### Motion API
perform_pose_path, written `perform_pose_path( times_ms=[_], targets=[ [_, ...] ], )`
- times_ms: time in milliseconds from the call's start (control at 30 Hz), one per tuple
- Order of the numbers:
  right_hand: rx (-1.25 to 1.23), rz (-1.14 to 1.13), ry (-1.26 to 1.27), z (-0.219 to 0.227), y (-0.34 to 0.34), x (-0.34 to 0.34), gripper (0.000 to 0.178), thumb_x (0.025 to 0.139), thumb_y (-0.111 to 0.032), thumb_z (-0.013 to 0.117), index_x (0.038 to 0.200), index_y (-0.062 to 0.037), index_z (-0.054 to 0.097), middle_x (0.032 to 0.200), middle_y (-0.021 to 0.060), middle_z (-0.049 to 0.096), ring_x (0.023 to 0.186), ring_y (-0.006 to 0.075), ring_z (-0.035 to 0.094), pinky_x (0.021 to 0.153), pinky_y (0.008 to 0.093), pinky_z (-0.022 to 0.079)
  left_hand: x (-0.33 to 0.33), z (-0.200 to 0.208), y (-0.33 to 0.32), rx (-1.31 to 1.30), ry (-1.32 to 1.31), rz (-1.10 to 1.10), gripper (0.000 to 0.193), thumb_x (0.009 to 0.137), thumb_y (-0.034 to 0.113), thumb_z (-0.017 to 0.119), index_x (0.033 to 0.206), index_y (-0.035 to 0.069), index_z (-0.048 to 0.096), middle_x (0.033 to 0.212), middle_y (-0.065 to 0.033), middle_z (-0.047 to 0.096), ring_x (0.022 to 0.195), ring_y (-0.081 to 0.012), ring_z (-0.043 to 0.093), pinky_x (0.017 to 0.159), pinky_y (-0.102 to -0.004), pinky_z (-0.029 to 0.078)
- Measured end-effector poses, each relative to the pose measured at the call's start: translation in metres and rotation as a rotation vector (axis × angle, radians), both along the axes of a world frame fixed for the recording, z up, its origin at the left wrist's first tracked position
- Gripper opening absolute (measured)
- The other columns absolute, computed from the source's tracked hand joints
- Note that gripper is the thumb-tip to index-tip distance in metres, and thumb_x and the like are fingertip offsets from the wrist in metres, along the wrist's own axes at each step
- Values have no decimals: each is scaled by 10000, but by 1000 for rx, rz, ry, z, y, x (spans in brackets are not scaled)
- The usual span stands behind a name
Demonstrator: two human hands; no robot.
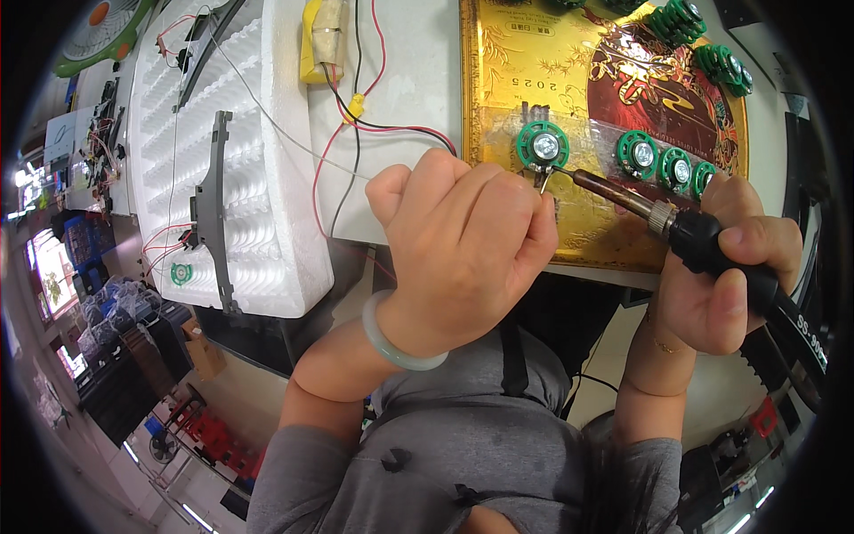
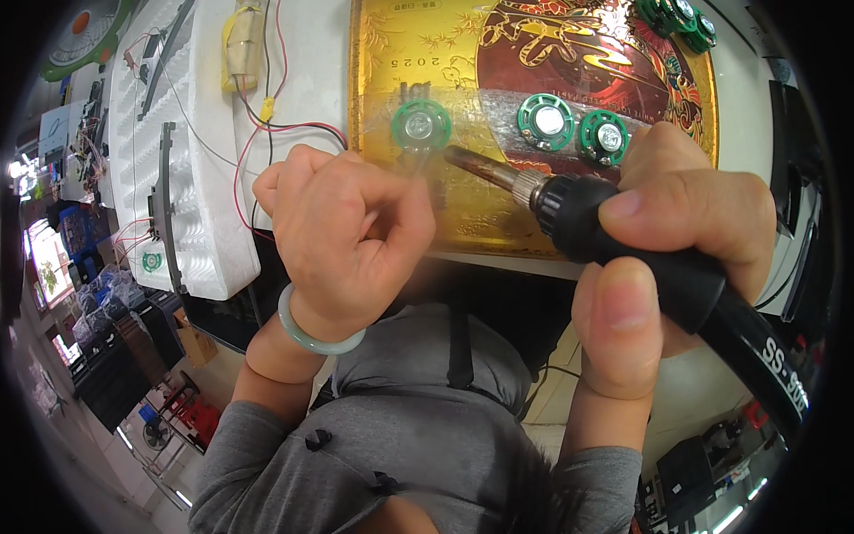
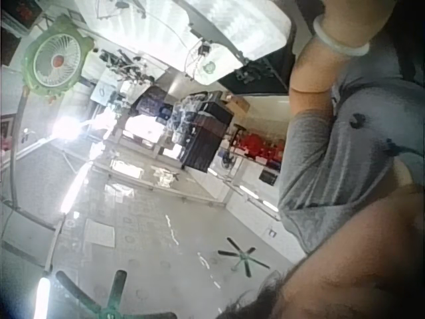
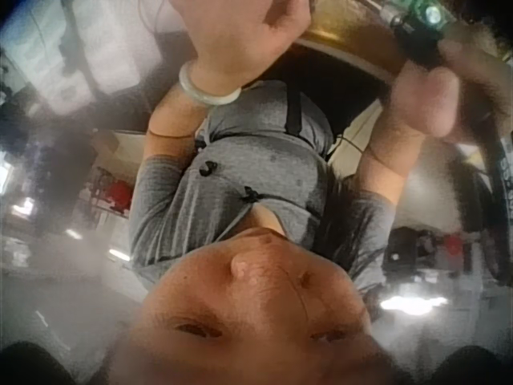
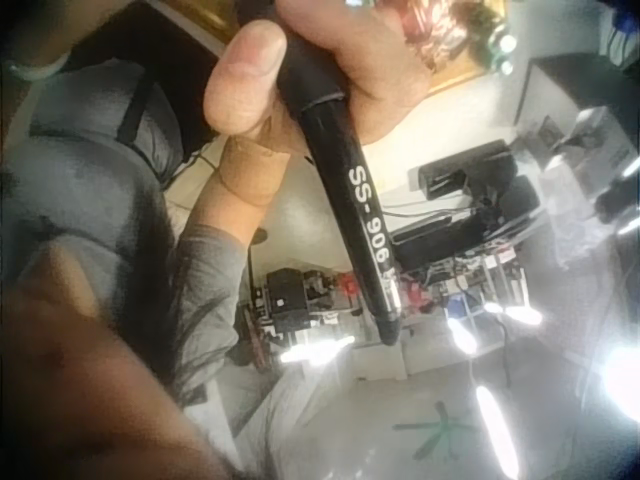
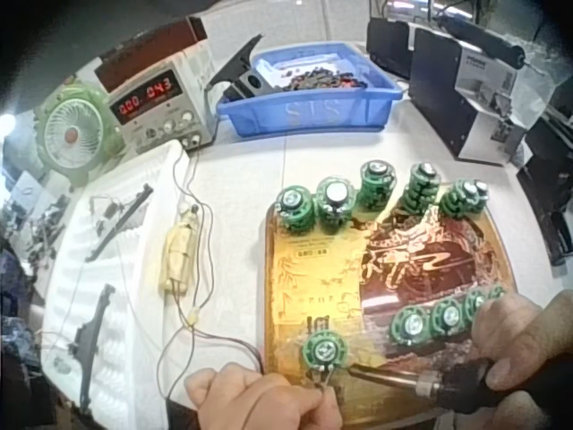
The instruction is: Soldering wires from small speakers onto circuit boards.
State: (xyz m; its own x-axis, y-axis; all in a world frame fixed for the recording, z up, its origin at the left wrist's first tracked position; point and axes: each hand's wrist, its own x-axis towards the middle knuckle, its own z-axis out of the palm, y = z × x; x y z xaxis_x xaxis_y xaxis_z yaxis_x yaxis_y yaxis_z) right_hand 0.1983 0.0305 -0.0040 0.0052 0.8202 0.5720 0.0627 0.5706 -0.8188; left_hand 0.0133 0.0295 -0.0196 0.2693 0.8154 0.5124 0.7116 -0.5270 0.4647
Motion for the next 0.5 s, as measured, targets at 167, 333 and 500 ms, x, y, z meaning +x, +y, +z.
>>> perform_pose_path(
  times_ms=[167,333,500],
  targets=[
    [10,-27,38,0,2,-5,209,692,-225,519,767,-49,437,546,4,328,513,99,265,498,263,198,-10,16,-7,-9,28,-8,175,577,35,638,650,125,506,542,30,429,545,-160,389,611,-286,248],
    [74,-149,129,3,-1,-6,222,694,-243,518,744,-57,409,560,18,308,538,114,276,510,263,216,-28,56,-27,5,144,-31,177,498,75,627,636,146,542,553,25,422,584,-201,398,610,-310,266],
    [46,-123,274,-14,-14,16,219,709,-237,509,780,-49,421,610,34,314,592,128,301,540,269,250,-79,99,-51,97,149,-8,178,510,120,649,622,142,513,572,45,399,550,-163,406,572,-323,236]
  ],
)
